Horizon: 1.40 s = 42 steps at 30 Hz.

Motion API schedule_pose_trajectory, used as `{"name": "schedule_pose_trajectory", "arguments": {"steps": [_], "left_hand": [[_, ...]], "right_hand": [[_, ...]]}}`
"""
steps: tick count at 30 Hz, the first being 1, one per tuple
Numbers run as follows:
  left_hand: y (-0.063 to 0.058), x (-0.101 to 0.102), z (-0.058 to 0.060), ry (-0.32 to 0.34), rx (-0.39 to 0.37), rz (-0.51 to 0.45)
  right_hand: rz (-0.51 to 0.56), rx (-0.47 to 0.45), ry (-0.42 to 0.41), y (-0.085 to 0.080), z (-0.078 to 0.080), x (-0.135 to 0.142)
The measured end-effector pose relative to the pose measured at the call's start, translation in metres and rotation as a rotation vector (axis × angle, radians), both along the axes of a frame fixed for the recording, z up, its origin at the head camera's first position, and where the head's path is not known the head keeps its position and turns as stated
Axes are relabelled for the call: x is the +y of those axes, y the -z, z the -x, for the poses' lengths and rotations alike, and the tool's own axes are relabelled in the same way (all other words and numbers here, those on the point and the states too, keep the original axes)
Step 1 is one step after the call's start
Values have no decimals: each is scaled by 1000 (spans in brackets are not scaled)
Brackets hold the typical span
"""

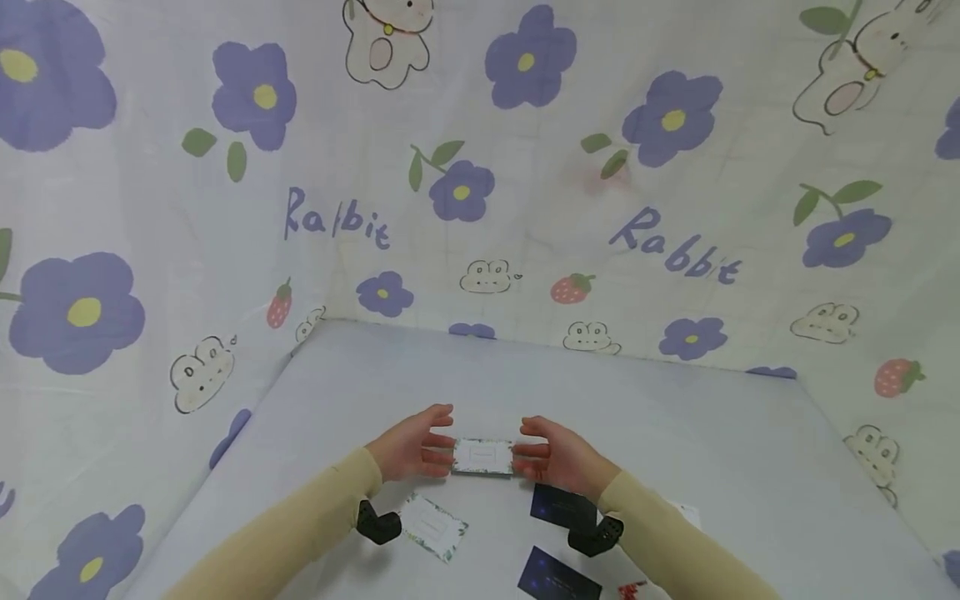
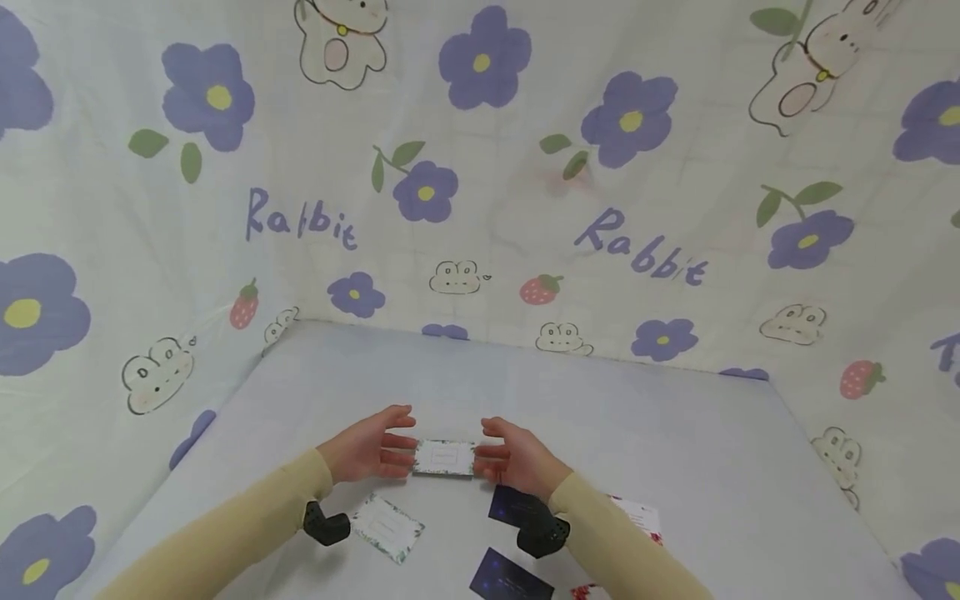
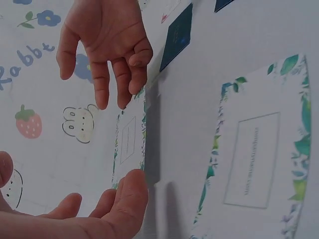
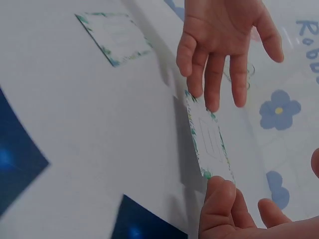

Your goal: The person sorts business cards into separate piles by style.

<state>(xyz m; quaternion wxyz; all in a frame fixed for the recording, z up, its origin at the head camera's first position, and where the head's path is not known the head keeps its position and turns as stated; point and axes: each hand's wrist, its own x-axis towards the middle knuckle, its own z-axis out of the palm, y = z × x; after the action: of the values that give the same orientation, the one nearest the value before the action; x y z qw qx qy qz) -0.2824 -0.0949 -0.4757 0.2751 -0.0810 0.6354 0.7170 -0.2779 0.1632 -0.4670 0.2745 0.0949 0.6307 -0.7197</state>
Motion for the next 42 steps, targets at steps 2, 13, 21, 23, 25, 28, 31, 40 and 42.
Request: {"name": "schedule_pose_trajectory", "arguments": {"steps": [2,13,21,23,25,28,31,40,42], "left_hand": [[3,0,-6,13,-1,-14],[5,2,-35,51,7,-25],[5,2,-38,56,7,-23],[6,2,-39,58,6,-23],[7,2,-39,55,3,-24],[8,2,-40,53,5,-26],[9,1,-40,54,4,-28],[10,1,-39,61,6,-23],[11,1,-39,65,7,-18]], "right_hand": [[-3,12,-5,0,-8,2],[-69,-3,-35,-2,-37,8],[-88,-22,-21,1,-42,8],[-97,-17,-26,2,-42,8],[-102,-15,-30,2,-43,9],[-104,-20,-30,3,-43,8],[-97,-31,-23,3,-42,8],[-84,-29,-31,4,-43,8],[-82,-30,-34,4,-43,9]]}}
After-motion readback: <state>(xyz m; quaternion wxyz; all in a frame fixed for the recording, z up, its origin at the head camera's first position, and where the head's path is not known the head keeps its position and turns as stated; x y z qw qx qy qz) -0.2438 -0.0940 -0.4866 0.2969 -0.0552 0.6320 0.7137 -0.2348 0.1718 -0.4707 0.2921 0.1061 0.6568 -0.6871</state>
